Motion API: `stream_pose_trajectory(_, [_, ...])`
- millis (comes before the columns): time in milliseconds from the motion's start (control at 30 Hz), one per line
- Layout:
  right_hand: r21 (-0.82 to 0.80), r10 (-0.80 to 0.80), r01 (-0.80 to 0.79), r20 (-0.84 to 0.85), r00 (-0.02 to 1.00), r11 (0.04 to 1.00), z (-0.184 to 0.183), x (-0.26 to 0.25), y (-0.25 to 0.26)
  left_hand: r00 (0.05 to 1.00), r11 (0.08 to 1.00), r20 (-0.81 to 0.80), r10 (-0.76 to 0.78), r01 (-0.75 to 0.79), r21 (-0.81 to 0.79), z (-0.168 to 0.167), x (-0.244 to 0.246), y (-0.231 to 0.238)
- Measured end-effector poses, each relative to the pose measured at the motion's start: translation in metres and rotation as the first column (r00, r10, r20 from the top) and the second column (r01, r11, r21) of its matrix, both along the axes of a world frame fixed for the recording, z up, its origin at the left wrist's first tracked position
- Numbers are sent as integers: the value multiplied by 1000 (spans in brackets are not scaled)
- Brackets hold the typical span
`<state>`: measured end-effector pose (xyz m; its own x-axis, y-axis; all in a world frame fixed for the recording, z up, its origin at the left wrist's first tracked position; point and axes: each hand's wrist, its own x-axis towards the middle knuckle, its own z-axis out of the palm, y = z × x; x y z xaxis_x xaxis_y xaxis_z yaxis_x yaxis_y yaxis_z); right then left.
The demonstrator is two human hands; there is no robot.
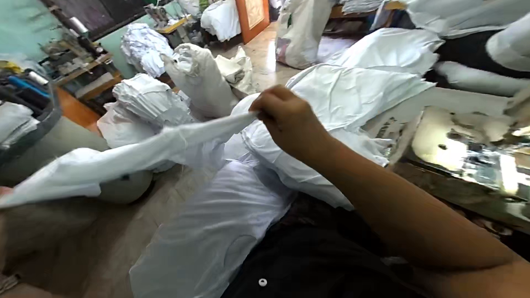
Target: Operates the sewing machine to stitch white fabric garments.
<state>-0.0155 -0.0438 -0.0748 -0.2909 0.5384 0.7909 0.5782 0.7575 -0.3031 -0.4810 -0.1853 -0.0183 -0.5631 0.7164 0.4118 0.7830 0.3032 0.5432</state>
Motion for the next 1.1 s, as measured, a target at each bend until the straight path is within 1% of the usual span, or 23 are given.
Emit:
stream_pose_trajectory(33, [-47,46,-44,40,998,998,-15,-7,3,981,979,-53,-187,182,-92,-13,-36,-13])
stream_pose_trajectory(67, [-106,90,-80,88,992,991,-32,-13,5,959,933,-29,-281,266,-244,-28,-61,-28])
stream_pose_trajectory(100, [-165,127,-104,136,983,981,-50,-17,4,960,876,56,-273,272,-397,-43,-67,-40])
stream_pose_trajectory(167, [-274,182,-118,221,958,955,-94,-19,-2,964,749,237,-117,242,-617,-86,-68,-53])
stream_pose_trajectory(200, [-335,200,-102,273,941,937,-118,-16,-7,949,626,314,-13,253,-738,-112,-59,-52])
stream_pose_trajectory(267, [-506,247,-31,364,898,862,-169,-2,-20,931,264,345,122,304,-915,-178,-35,-51])
stream_pose_trajectory(300, [-618,291,29,410,865,786,-191,8,-27,941,52,320,110,316,-947,-213,-15,-49])
stream_pose_trajectory(333, [-701,334,90,443,832,707,-211,18,-34,957,-126,288,37,290,-949,-244,9,-47])
stream_pose_trajectory(367, [-762,371,138,455,810,633,-228,27,-39,963,-265,260,-77,231,-936,-270,33,-45])
stream_pose_trajectory(400, [-792,391,160,453,802,590,-241,35,-45,950,-332,253,-185,182,-926,-289,51,-39])
stream_pose_trajectory(433, [-804,400,158,443,802,574,-247,41,-50,923,-339,278,-266,180,-924,-297,67,-25])
stream_pose_trajectory(467, [-803,404,142,435,805,579,-246,45,-53,882,-291,340,-326,248,-924,-298,81,-5])
stream_pose_trajectory(533, [-787,416,115,437,798,606,-236,43,-55,769,-99,438,-465,446,-889,-286,113,39])
stream_pose_trajectory(567, [-787,417,118,440,795,605,-230,41,-56,719,13,417,-556,509,-860,-281,131,64])
stream_pose_trajectory(633, [-780,399,128,445,802,613,-221,43,-60,688,245,278,-671,559,-792,-282,175,111])
stream_pose_trajectory(667, [-763,378,124,446,811,634,-218,45,-64,675,324,208,-708,572,-754,-288,198,131])
stream_pose_trajectory(700, [-741,351,116,443,825,662,-215,47,-68,644,357,164,-747,597,-719,-295,222,148])
stream_pose_trajectory(800, [-742,335,112,425,841,661,-208,55,-75,486,277,143,-862,688,-671,-322,298,173])
stream_pose_trajectory(900, [-839,386,65,316,867,540,-226,65,-81,391,210,137,-910,719,-662,-381,338,153])
stream_pose_trajectory(933, [-835,359,26,263,895,550,-224,70,-82,366,158,162,-917,703,-693,-390,344,147])
stream_pose_trajectory(1000, [-731,164,14,171,972,682,-201,86,-82,354,143,192,-916,731,-667,-392,351,146])
stream_pose_trajectory(1067, [-571,-143,184,117,983,800,-172,105,-74,347,135,240,-907,777,-615,-394,350,149])
stream_pose_trajectory(1100, [-520,-292,308,115,949,797,-160,115,-65,339,88,298,-892,778,-622,-389,349,150])
